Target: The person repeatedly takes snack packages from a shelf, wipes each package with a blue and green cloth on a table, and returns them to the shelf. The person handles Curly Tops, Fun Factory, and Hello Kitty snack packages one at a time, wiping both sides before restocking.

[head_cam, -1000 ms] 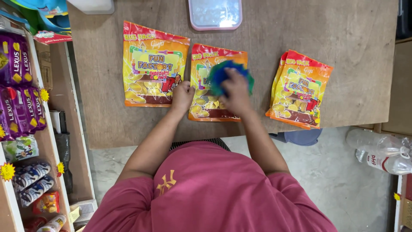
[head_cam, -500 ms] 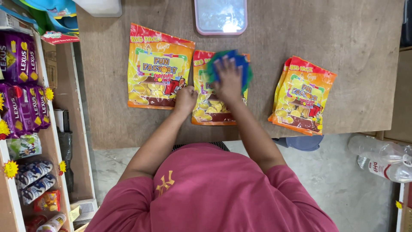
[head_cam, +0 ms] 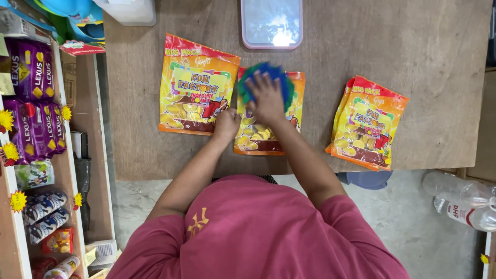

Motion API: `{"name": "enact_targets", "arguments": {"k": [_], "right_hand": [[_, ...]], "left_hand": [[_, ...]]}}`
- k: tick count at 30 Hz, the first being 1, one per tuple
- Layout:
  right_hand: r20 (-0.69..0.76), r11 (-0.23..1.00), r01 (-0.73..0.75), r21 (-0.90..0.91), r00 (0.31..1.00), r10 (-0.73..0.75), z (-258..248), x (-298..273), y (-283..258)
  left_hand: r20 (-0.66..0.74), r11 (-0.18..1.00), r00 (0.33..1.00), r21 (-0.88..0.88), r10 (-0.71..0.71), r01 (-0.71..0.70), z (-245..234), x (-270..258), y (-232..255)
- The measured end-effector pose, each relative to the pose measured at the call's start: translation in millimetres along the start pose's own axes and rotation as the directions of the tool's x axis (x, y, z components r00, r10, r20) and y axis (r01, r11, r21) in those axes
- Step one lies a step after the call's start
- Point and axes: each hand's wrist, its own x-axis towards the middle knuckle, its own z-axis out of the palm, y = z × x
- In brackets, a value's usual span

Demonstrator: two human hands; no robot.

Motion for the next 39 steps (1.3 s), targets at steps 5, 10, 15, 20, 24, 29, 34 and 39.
{"name": "enact_targets", "arguments": {"k": [5, 10, 15, 20, 24, 29, 34, 39], "right_hand": [[0.099, 0.879, 0.416, 0.233, 0.889, -0.447, 16, -5, 10], [0.114, 0.981, 0.187, 0.054, 0.975, -0.192, -10, 17, 7], [-0.003, 0.996, 0.089, 0.001, 0.996, -0.089, 9, -20, -12], [0.036, 0.965, 0.207, 0.163, 0.976, -0.215, 8, -59, 9], [-0.051, 0.986, -0.075, 0.146, 0.995, 0.083, -17, -40, 51], [-0.080, 0.991, -0.108, 0.083, 0.990, 0.115, 8, -57, 29], [0.145, 0.985, 0.147, 0.088, 0.976, -0.159, 17, -98, -10], [-0.038, 0.997, -0.049, 0.054, 0.998, 0.051, 2, -61, 60]], "left_hand": [[-0.018, 0.995, 0.995, 0.028, 0.095, -0.095, 7, 4, -16], [0.012, 0.999, 1.000, -0.047, 0.007, -0.006, -7, -2, 13], [-0.006, 0.999, 0.999, -0.010, 0.032, -0.032, 6, 1, -10], [-0.012, 0.997, 0.999, 0.054, 0.053, -0.052, 1, 3, -2], [0.041, 0.999, 0.999, -0.017, -0.033, 0.034, -7, -3, 14], [0.014, 0.999, 0.999, -0.006, 0.036, -0.036, -4, -1, 6], [0.011, 0.998, 0.999, 0.037, 0.048, -0.048, 1, 1, -6], [0.029, 1.000, 0.999, 0.019, 0.024, -0.025, -4, -3, 6]]}}
